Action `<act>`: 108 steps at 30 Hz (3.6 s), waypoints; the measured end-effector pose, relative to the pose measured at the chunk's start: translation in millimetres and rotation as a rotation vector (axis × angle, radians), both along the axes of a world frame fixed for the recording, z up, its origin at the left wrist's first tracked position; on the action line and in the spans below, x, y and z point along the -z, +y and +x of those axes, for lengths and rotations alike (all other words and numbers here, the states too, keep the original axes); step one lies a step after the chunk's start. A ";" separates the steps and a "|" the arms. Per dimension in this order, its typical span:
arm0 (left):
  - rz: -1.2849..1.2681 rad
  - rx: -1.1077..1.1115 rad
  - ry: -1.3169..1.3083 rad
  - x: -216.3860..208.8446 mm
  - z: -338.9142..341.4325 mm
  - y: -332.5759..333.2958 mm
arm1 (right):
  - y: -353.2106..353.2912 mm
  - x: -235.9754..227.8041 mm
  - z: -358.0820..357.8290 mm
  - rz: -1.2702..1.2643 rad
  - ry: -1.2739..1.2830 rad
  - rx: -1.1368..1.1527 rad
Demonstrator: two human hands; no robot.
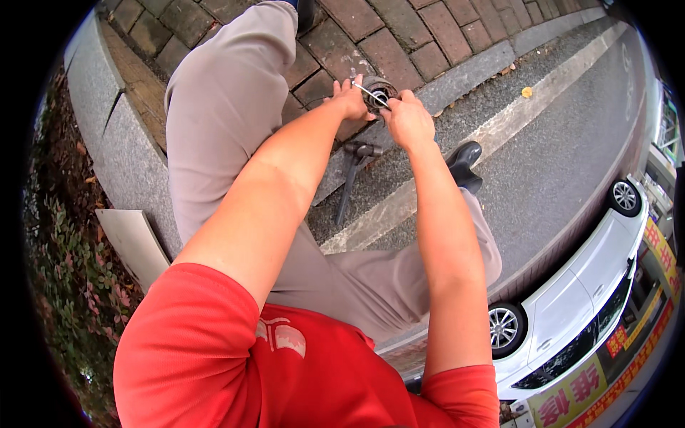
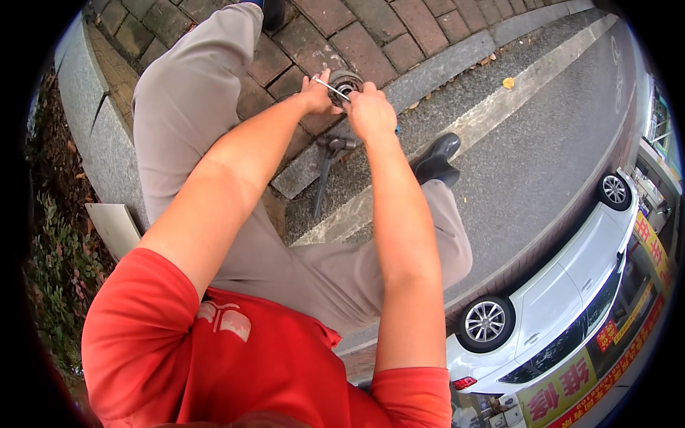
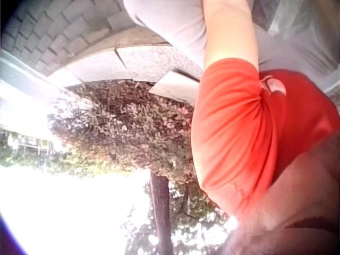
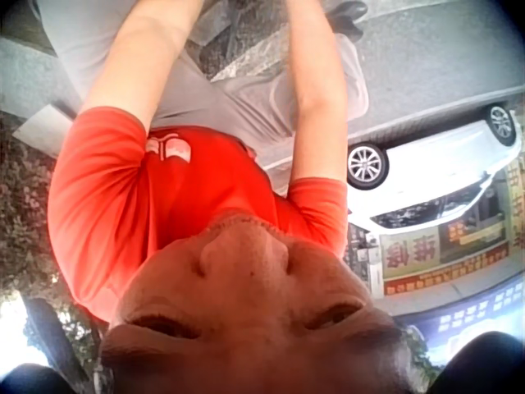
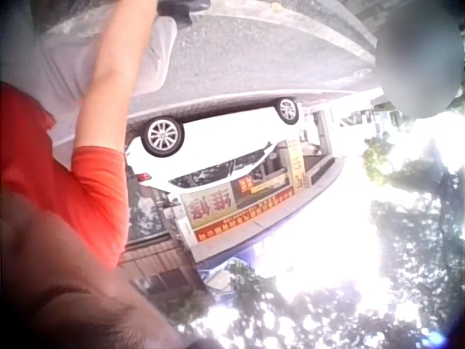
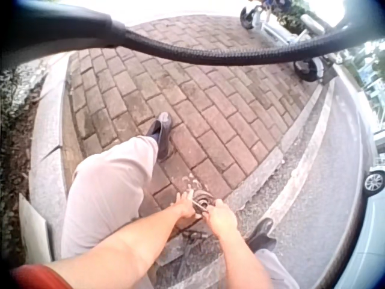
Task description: The person separates a metal component from a larger assembly by tapping it with a hammer and prying with a screwdriver, then uses the screwdriver to manipulate internal parts of the detached component.
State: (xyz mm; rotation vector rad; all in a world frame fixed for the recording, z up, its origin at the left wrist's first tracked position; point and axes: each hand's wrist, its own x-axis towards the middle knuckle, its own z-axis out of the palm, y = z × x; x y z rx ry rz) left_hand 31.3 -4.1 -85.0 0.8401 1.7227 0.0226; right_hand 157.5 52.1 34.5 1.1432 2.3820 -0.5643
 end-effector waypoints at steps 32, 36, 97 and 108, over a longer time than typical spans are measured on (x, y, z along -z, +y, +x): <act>0.390 0.181 0.175 -24.0 1.1 33.1 | -11.7 68.0 71.8 -0.233 0.533 1.303; 0.622 0.150 0.226 -52.7 20.3 46.8 | -31.3 62.8 95.5 0.039 0.295 1.005; 0.467 0.333 0.263 -25.8 48.7 61.6 | 21.1 56.4 123.7 -0.195 0.098 0.486; 0.581 0.465 0.243 -24.3 41.5 70.1 | -52.3 115.5 99.7 -0.309 0.611 1.033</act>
